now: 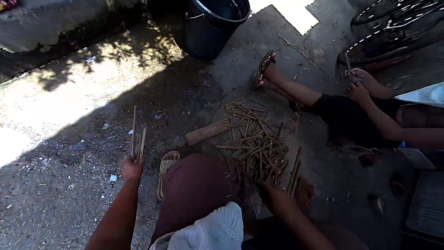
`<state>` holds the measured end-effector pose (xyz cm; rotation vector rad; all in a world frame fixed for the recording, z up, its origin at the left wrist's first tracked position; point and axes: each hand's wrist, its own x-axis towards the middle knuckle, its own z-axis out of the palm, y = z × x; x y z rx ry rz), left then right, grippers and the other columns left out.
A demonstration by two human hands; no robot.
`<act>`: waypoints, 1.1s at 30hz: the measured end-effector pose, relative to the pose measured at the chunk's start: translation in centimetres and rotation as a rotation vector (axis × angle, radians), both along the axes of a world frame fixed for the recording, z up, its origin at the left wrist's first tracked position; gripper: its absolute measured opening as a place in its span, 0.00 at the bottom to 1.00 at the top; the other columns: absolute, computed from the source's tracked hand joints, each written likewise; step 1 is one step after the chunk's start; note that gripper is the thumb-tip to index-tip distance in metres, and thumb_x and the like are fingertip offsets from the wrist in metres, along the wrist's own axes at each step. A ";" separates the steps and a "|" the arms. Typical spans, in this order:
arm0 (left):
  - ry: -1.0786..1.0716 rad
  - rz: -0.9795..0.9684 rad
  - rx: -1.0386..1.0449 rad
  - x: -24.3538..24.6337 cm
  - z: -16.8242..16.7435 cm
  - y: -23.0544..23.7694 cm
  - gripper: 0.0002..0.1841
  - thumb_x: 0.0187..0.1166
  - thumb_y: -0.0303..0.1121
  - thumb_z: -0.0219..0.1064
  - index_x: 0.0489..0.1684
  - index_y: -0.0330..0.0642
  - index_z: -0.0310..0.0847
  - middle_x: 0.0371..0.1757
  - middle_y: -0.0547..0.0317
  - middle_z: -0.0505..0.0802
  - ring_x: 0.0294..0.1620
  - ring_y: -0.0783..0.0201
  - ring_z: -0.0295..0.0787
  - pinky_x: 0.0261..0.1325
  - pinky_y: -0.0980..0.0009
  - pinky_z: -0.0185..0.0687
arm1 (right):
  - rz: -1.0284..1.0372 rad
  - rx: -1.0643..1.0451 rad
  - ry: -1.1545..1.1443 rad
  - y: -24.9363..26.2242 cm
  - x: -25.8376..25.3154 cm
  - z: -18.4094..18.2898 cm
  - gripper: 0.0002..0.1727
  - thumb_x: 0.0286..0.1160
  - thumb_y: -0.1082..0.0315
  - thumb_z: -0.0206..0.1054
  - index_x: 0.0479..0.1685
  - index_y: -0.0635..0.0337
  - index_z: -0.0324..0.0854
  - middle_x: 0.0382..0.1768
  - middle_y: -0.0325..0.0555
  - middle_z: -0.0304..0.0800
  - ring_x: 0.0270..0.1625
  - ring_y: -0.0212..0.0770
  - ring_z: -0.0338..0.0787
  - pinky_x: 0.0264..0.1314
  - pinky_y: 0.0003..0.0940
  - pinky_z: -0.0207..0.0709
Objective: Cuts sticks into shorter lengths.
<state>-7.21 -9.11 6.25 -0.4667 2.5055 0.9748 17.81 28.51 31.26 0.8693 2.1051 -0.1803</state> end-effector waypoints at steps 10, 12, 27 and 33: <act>0.103 -0.773 -0.018 -7.1 19.0 17.3 0.21 0.78 0.42 0.77 0.51 0.29 0.85 0.44 0.31 0.90 0.48 0.35 0.87 0.57 0.32 0.77 | 0.003 -0.231 0.025 0.8 6.5 -2.4 0.28 0.87 0.65 0.60 0.87 0.46 0.70 0.75 0.65 0.80 0.73 0.68 0.84 0.71 0.68 0.76; 0.050 -0.874 0.017 -6.3 22.2 22.5 0.19 0.80 0.40 0.76 0.51 0.30 0.85 0.42 0.34 0.89 0.45 0.39 0.86 0.54 0.37 0.77 | 0.021 -0.254 0.018 1.0 6.8 -1.6 0.27 0.87 0.67 0.59 0.86 0.47 0.71 0.75 0.64 0.80 0.74 0.68 0.83 0.70 0.69 0.77; -0.205 -0.785 0.632 8.8 33.4 31.4 0.19 0.95 0.45 0.52 0.73 0.45 0.72 0.33 0.65 0.80 0.15 0.77 0.60 0.19 0.82 0.59 | 0.074 -0.337 0.145 1.2 8.3 1.9 0.24 0.83 0.77 0.58 0.78 0.62 0.75 0.71 0.70 0.81 0.72 0.72 0.83 0.66 0.73 0.77; 0.171 -0.598 0.716 8.1 31.1 25.0 0.18 0.96 0.42 0.49 0.66 0.40 0.78 0.23 0.67 0.73 0.17 0.73 0.66 0.25 0.77 0.66 | 0.033 -0.225 0.118 -0.3 8.2 3.3 0.22 0.84 0.76 0.57 0.76 0.64 0.76 0.72 0.70 0.81 0.74 0.71 0.82 0.69 0.72 0.76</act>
